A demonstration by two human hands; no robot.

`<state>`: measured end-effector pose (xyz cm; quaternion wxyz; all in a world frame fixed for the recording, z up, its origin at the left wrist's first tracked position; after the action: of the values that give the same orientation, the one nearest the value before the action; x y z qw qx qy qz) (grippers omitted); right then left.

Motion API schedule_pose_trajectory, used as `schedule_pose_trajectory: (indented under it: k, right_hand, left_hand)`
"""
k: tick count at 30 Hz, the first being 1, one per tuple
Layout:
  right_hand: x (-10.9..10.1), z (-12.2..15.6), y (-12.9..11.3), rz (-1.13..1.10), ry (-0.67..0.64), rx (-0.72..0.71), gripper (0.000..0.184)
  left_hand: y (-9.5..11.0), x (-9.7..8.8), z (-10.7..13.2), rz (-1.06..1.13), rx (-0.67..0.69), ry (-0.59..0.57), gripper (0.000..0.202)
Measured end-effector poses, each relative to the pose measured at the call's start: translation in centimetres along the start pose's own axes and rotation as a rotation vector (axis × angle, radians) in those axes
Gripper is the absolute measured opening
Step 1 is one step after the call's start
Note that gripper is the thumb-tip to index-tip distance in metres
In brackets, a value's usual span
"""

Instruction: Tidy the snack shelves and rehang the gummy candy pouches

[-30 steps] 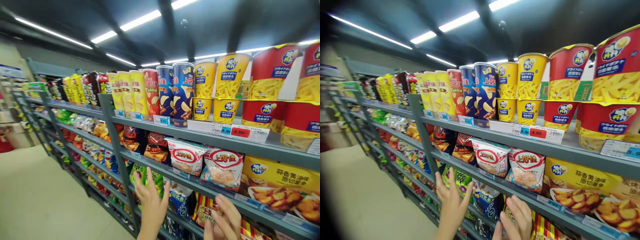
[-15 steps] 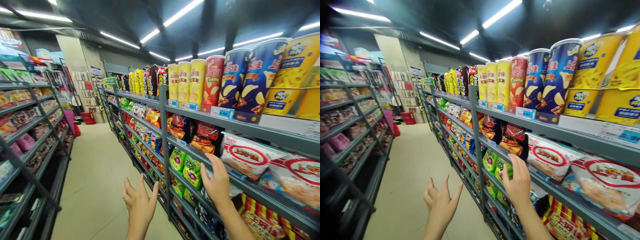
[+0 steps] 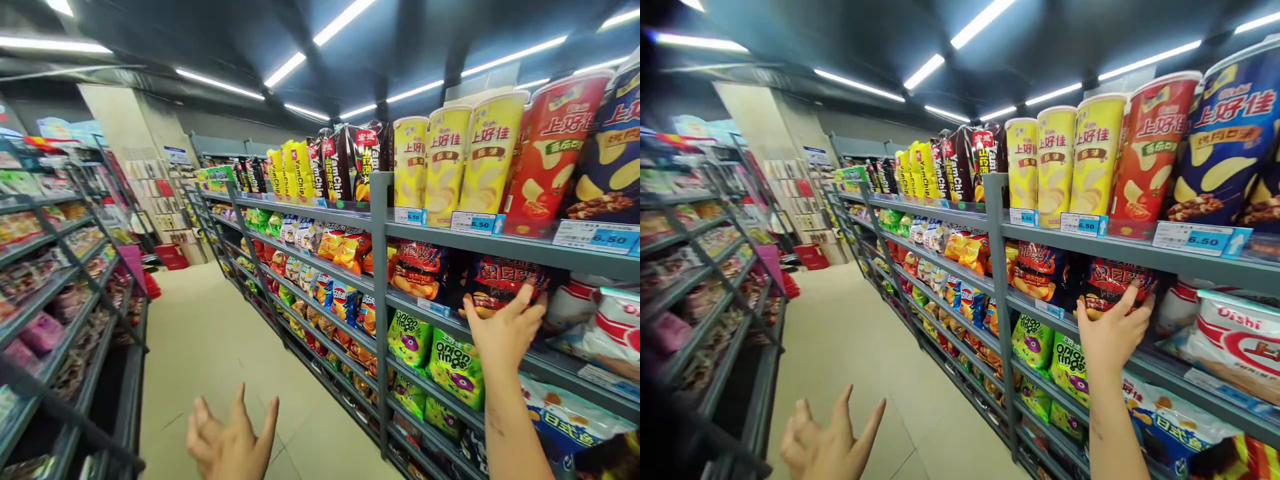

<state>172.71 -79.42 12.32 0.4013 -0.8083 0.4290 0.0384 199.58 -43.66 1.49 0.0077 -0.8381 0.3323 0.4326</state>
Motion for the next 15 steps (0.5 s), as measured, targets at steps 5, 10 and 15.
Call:
schedule_pose_trajectory:
  k: [5, 10, 15]
  right_hand:
    - [0.1, -0.2, -0.4, 0.059, -0.032, -0.042, 0.113]
    - [0.1, -0.6, 0.4, 0.056, -0.075, -0.022, 0.122]
    - [-1.8, -0.3, 1.4, 0.066, -0.111, -0.005, 0.125]
  left_hand:
    - [1.2, 4.4, -1.4, 0.133, 0.139, -0.018, 0.071]
    - [11.2, 5.8, -3.3, 0.562, 0.494, -0.194, 0.051]
    - [23.6, 4.8, -8.2, 0.731, 0.822, -0.113, 0.067]
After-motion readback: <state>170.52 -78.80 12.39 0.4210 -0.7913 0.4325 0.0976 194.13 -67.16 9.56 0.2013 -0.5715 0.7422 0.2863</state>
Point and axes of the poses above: each hand's wrist, its own z-axis away from the middle knuckle, its own x-axis out of the palm, y = z × x, the point moved 2 cm from there along -z, towards the middle knuckle, and after that the axes turned 10 degrees about x, right-handed, at the moved point
